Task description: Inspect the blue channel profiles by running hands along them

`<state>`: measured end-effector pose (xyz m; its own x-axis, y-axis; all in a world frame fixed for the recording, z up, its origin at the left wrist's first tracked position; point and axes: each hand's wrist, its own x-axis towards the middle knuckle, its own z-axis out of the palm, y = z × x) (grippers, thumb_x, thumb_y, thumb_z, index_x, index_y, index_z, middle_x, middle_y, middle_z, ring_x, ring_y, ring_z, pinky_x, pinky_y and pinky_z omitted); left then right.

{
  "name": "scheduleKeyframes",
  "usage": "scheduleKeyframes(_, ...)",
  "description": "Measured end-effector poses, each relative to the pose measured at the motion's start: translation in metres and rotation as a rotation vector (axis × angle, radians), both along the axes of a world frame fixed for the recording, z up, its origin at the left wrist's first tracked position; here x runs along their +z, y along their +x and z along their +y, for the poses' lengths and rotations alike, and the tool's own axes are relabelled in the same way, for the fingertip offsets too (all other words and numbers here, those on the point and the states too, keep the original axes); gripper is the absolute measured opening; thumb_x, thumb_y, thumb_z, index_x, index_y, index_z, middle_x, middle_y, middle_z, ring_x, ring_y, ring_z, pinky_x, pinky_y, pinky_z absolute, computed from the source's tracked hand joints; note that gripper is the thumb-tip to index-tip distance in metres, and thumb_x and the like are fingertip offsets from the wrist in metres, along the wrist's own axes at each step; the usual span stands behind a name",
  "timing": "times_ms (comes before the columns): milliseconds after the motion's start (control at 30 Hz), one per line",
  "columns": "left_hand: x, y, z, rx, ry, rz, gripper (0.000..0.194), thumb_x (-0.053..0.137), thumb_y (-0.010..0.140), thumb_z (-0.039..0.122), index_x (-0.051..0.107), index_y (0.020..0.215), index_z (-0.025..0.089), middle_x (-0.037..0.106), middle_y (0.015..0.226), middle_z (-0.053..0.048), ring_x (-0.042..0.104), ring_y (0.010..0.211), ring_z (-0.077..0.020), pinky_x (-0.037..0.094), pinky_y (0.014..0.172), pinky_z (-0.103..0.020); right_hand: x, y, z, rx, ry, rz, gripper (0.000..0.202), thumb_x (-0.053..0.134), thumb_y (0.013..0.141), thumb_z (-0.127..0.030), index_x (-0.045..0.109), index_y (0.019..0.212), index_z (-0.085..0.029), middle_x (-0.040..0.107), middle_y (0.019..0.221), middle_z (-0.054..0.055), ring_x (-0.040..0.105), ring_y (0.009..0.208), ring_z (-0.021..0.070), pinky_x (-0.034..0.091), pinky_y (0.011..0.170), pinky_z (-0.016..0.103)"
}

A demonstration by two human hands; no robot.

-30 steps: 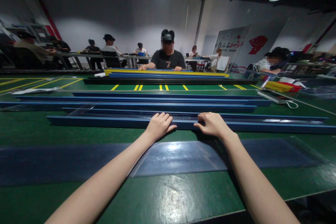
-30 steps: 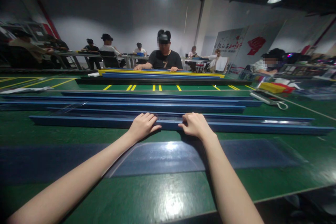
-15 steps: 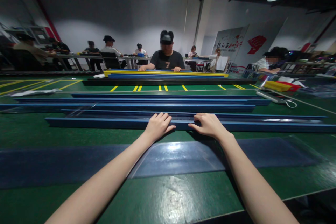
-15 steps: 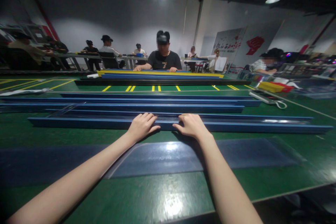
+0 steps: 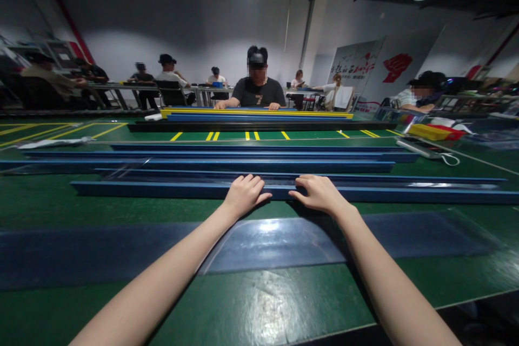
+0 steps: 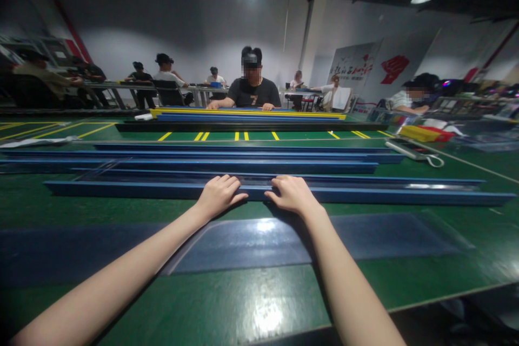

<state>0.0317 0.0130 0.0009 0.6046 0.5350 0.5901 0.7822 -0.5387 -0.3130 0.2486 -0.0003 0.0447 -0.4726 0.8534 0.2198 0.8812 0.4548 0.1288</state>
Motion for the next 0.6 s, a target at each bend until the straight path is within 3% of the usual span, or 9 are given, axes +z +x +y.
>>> scheduleKeyframes(600, -0.002, -0.0002, 0.0013, 0.0, 0.017, -0.019, 0.036, 0.042, 0.083, 0.047, 0.052, 0.07, 0.016, 0.058, 0.067, -0.004, 0.052, 0.065, -0.0165, 0.03, 0.056, -0.028, -0.0046, -0.0017, 0.0015, 0.003, -0.092, 0.068, 0.033, 0.042, 0.08, -0.045, 0.06, 0.094, -0.02, 0.065, 0.095, 0.006, 0.059, 0.088, 0.0202, 0.036, 0.065, 0.023)
